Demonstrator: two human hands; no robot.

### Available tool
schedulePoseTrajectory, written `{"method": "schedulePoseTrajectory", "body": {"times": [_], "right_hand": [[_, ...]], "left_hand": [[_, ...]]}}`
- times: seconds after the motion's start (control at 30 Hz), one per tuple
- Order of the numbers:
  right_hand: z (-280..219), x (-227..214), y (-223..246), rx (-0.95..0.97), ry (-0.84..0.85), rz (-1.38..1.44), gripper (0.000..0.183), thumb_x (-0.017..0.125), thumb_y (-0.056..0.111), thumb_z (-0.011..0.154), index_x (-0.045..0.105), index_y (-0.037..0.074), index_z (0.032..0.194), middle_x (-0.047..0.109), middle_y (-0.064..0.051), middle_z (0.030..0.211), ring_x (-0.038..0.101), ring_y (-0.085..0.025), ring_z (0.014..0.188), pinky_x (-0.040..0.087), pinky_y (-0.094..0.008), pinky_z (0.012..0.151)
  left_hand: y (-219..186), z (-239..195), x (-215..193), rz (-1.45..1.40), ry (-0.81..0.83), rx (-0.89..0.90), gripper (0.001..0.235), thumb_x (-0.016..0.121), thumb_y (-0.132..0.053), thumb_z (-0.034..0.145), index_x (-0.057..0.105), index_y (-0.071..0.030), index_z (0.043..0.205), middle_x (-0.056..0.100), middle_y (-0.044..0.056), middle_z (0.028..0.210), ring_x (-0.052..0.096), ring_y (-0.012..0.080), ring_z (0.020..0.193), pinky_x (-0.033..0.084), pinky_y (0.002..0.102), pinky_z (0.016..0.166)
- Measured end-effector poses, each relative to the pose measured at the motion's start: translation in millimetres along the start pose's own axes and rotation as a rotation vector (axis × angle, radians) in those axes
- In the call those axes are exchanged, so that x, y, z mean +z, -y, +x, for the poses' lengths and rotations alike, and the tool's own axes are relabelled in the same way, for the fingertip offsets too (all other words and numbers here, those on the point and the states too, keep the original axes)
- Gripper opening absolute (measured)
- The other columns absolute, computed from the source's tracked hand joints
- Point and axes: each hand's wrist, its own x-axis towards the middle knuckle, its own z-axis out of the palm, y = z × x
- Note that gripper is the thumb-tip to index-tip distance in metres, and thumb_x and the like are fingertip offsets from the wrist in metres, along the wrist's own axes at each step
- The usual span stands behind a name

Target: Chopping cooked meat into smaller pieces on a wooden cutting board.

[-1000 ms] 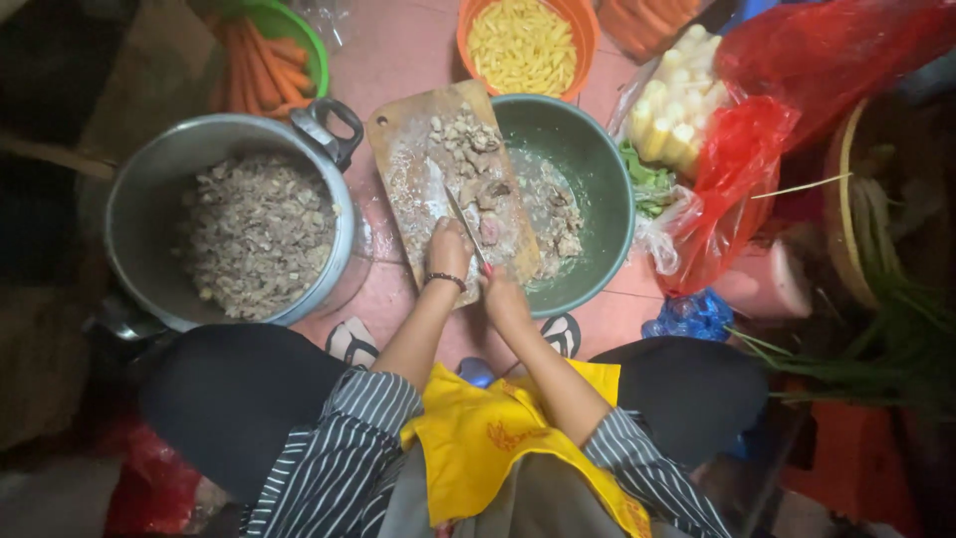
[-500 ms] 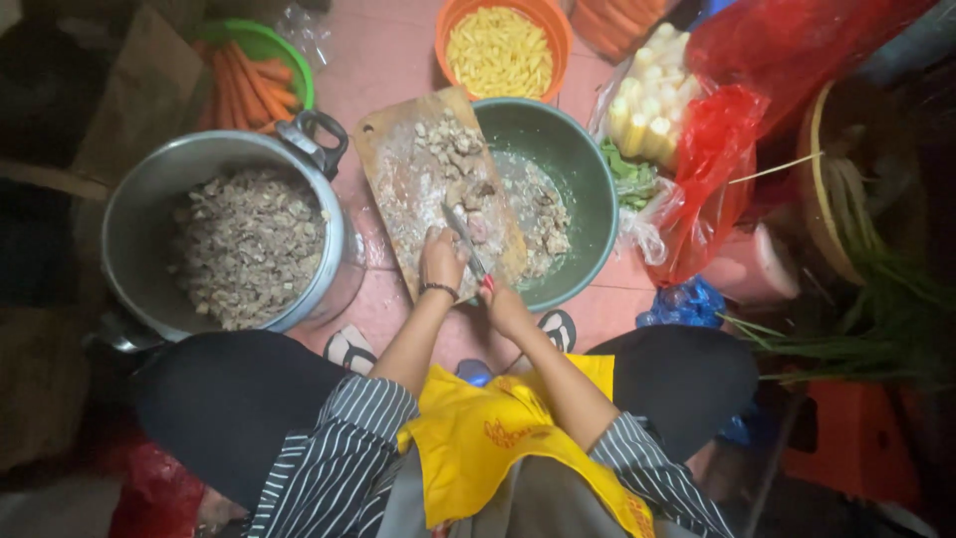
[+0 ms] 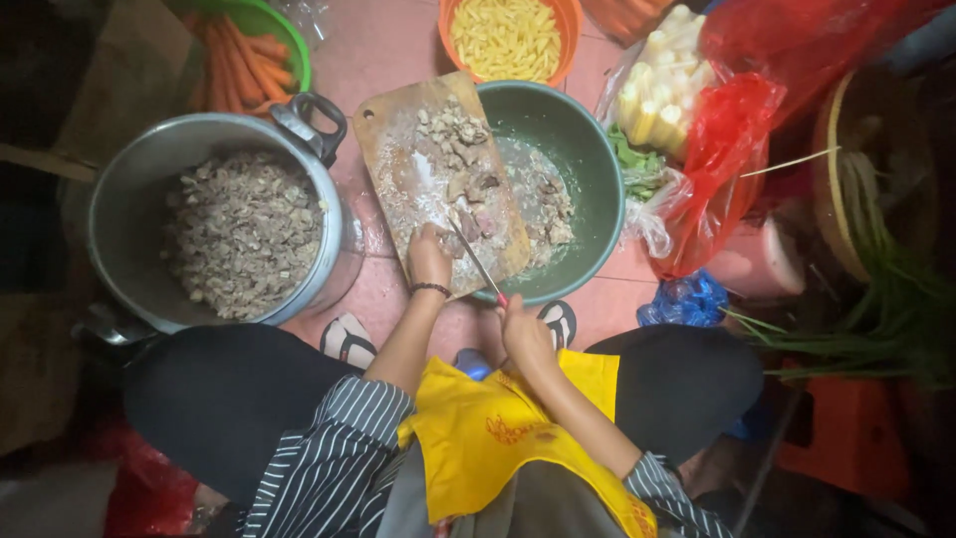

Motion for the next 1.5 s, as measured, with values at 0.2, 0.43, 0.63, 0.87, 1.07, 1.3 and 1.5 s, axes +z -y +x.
{"method": "schedulePoseTrajectory", "body": {"times": [0.2,0.43,0.63,0.87,1.07,1.3,1.5], "right_hand": [[-5.9,-13.3,-12.2,0.008,-0.017,0.003,0.032,0.052,0.036,0.103,0.048,0.005,0.111,0.069,-0.032,0.077,0.066,-0.055,0.074,0.05,-0.066,0.068],[-3.0,-16.6,-7.0,0.012,0.012,0.014,0.032,0.049,0.034,0.105,0.048,0.003,0.109,0.069,-0.03,0.077,0.067,-0.053,0.074,0.05,-0.064,0.066],[12.5,10.7,-20.2,-0.006,0.082,0.095,0.032,0.052,0.032,0.104,0.049,0.0,0.108,0.068,-0.032,0.077,0.067,-0.052,0.076,0.05,-0.062,0.065],[68.9,46.0,-2.4,-0.042,0.012,0.199,0.029,0.053,0.029,0.104,0.051,0.001,0.11,0.067,-0.035,0.083,0.065,-0.056,0.082,0.049,-0.065,0.071],[57.1,39.6,5.5,-0.027,-0.008,0.246,0.03,0.052,0.029,0.103,0.049,0.0,0.113,0.068,-0.035,0.085,0.066,-0.056,0.084,0.05,-0.065,0.073],[-12.6,33.8,-31.7,0.009,0.055,0.23,0.035,0.05,0.033,0.103,0.049,0.0,0.113,0.067,-0.035,0.086,0.068,-0.054,0.082,0.052,-0.061,0.069],[-30.1,-26.9,-26.0,0.014,-0.081,0.233,0.036,0.042,0.037,0.108,0.048,0.002,0.113,0.067,-0.034,0.078,0.064,-0.056,0.076,0.049,-0.064,0.069]], "left_hand": [[-4.4,2.3,2.1,0.016,-0.032,0.12,0.026,0.075,0.0,0.075,0.069,-0.007,0.1,0.064,0.024,0.099,0.063,0.0448,0.094,0.051,0.05,0.084],[-12.3,4.5,9.5,-0.05,0.09,-0.026,0.029,0.077,0.001,0.075,0.066,-0.007,0.101,0.066,0.012,0.082,0.065,0.0325,0.081,0.053,0.045,0.073],[-4.8,8.5,15.3,-0.097,0.073,-0.125,0.031,0.08,0.003,0.07,0.065,-0.007,0.095,0.064,0.012,0.079,0.065,0.0304,0.072,0.052,0.043,0.067],[4.2,17.9,26.8,-0.039,0.102,-0.05,0.023,0.075,0.004,0.073,0.064,-0.002,0.092,0.068,0.017,0.085,0.068,0.0357,0.081,0.054,0.046,0.074],[-4.7,12.0,27.8,0.078,0.067,0.016,0.021,0.068,0.001,0.08,0.062,0.001,0.1,0.067,0.024,0.093,0.066,0.0454,0.087,0.052,0.053,0.078],[1.5,9.7,30.9,0.118,0.116,0.044,0.023,0.068,-0.003,0.085,0.061,-0.001,0.107,0.066,0.027,0.102,0.066,0.0476,0.096,0.053,0.053,0.085],[-51.4,-3.0,-13.4,0.163,0.16,0.1,0.049,0.078,-0.024,0.074,0.06,0.004,0.11,0.058,0.034,0.114,0.059,0.051,0.102,0.05,0.054,0.084]]}}
